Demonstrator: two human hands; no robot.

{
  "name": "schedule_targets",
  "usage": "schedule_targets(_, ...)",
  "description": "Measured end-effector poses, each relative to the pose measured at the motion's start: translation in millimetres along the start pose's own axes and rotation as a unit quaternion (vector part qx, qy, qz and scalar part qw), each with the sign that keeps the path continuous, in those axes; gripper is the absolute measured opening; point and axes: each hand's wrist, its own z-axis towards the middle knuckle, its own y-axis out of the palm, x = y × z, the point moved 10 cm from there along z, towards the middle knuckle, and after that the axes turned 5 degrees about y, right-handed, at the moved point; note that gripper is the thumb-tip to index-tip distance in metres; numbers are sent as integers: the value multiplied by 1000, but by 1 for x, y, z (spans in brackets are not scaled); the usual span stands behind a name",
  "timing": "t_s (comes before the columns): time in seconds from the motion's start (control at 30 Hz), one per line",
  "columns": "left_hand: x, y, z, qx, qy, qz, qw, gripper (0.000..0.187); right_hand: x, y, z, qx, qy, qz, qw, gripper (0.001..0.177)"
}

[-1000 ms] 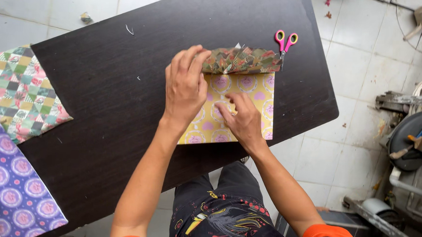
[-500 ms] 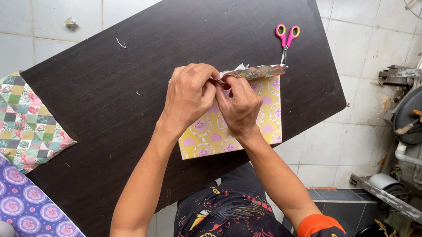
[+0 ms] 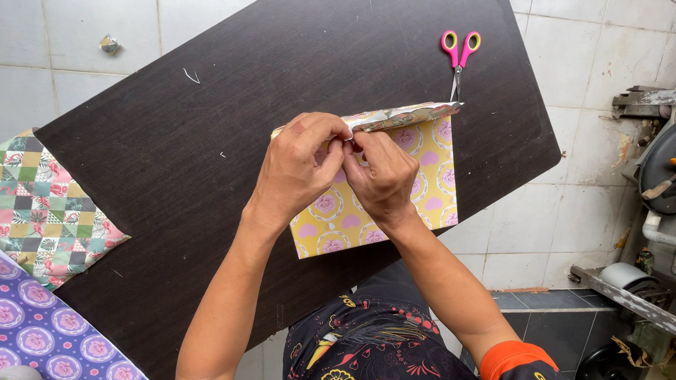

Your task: The person wraps a rectangular gift box with patterned paper, folds and tapes the edges, then ties a green ribbon around the package and adjusts the bow.

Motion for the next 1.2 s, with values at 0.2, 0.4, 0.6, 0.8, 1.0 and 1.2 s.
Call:
schedule_targets(0.2,11,-3,0,7,41,2,999,21,0,3,-2,-5,-5,-9,1000,14)
schedule_targets(0.4,4,3,6,-22,-9,-23,999,28,3,-3,-2,-11,18,10,1000,19)
schedule_targets(0.6,5,11,20,-43,-5,-13,999,17,17,-13,-5,11,82,27,996,26)
schedule_targets(0.8,10,19,22,-45,17,-29,998,8,30,-14,-8,22,112,-11,993,22)
schedule_targets(1.0,6,20,18,-29,10,-58,998,13,21,-14,-5,28,71,-9,997,16)
schedule_targets(1.2,4,22,16,-19,-4,-70,997,11,17,-11,-3,28,52,-10,998,13)
